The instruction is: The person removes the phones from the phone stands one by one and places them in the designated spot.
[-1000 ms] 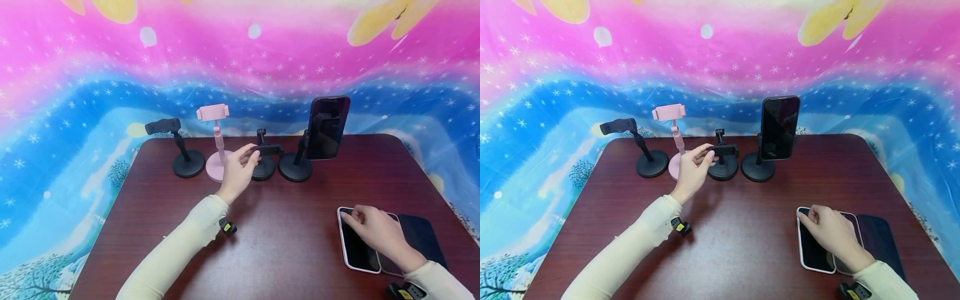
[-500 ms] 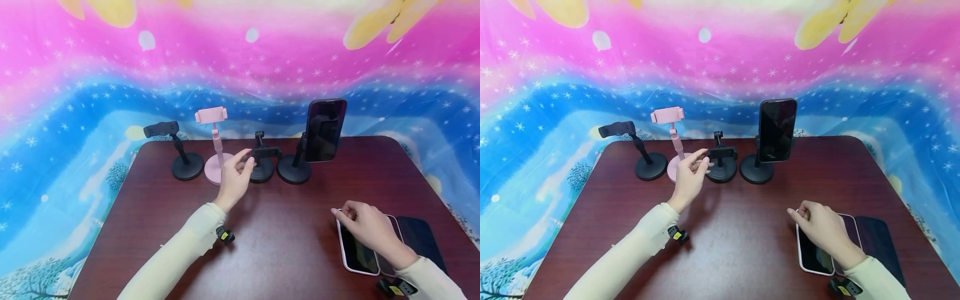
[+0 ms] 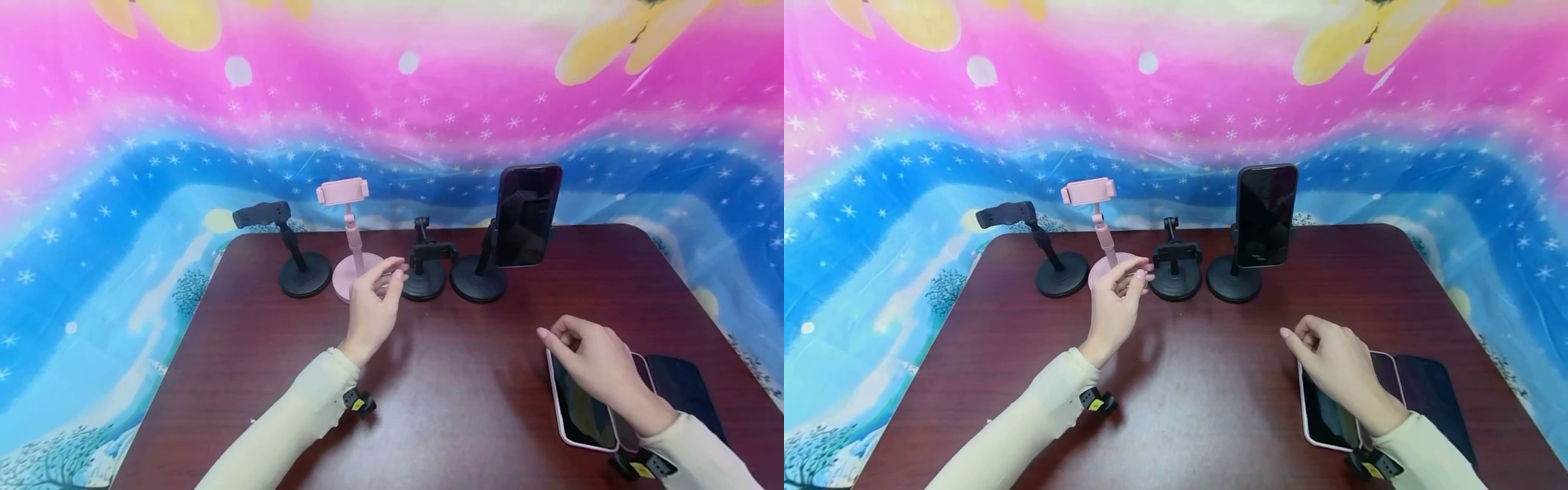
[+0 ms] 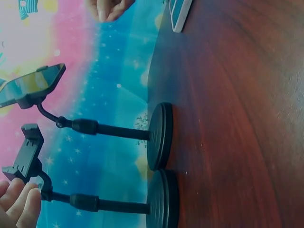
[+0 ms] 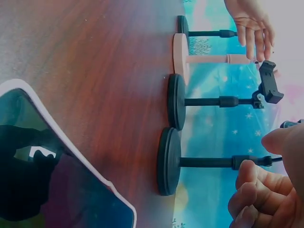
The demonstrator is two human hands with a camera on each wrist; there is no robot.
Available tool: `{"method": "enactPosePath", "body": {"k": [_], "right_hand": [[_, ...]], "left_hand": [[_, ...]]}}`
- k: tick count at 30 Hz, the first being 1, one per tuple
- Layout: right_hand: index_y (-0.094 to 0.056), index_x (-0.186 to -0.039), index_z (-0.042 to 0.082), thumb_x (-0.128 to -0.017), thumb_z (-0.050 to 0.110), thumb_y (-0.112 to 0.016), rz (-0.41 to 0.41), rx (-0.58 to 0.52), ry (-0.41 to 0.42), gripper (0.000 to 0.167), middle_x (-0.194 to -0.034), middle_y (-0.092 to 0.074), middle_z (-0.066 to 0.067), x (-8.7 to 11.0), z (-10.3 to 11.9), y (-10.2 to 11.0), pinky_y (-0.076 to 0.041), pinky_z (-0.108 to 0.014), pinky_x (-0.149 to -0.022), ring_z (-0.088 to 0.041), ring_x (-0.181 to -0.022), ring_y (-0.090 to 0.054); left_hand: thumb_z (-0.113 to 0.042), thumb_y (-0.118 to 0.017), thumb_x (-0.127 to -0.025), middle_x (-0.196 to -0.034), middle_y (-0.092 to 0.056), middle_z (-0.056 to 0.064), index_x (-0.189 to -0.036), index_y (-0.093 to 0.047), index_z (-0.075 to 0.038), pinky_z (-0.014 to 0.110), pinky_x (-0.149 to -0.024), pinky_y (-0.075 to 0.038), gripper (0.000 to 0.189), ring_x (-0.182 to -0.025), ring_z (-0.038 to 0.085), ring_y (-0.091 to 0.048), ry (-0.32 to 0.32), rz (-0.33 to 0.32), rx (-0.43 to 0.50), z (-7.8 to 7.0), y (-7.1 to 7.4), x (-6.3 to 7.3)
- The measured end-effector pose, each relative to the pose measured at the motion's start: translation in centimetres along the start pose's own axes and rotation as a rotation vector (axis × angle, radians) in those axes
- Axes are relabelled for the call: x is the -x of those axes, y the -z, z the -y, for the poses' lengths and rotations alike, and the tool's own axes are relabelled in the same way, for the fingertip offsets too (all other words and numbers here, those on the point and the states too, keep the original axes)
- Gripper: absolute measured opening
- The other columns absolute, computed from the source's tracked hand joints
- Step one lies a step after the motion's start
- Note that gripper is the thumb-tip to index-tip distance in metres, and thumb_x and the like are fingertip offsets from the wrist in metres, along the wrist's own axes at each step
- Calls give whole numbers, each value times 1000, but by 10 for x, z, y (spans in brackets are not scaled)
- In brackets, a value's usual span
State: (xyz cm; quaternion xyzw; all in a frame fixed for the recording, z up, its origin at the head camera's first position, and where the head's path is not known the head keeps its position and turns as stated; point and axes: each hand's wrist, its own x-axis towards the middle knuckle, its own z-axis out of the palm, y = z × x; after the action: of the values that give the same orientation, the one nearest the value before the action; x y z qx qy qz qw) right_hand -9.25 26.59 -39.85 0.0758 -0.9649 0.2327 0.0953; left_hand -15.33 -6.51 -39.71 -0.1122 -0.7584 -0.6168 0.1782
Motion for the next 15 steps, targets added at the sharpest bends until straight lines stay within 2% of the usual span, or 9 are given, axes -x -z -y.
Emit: {"method": "enactPosePath", "body": {"k": [7, 15], "right_hand": [[-65, -80, 22, -98, 38, -66, 1, -13, 14, 24, -63, -55, 8, -6, 3, 6, -31, -24, -44, -2, -53, -42], [-65, -80, 22, -97, 36, -68, -26, -31, 25, 23, -64, -56, 8, -15, 6, 11, -32, -24, -45, -2, -54, -43]], "left_hand": [[-12, -60, -102, -108, -77, 11, -117, -72, -5, 37, -79, -64, 21, -98, 22, -76, -64, 34, 12, -5, -5, 12], [-14, -62, -101, -109, -77, 9, -116, -73, -7, 30, -81, -64, 20, -92, 21, -76, -114, 83, 10, -17, -16, 19]]}}
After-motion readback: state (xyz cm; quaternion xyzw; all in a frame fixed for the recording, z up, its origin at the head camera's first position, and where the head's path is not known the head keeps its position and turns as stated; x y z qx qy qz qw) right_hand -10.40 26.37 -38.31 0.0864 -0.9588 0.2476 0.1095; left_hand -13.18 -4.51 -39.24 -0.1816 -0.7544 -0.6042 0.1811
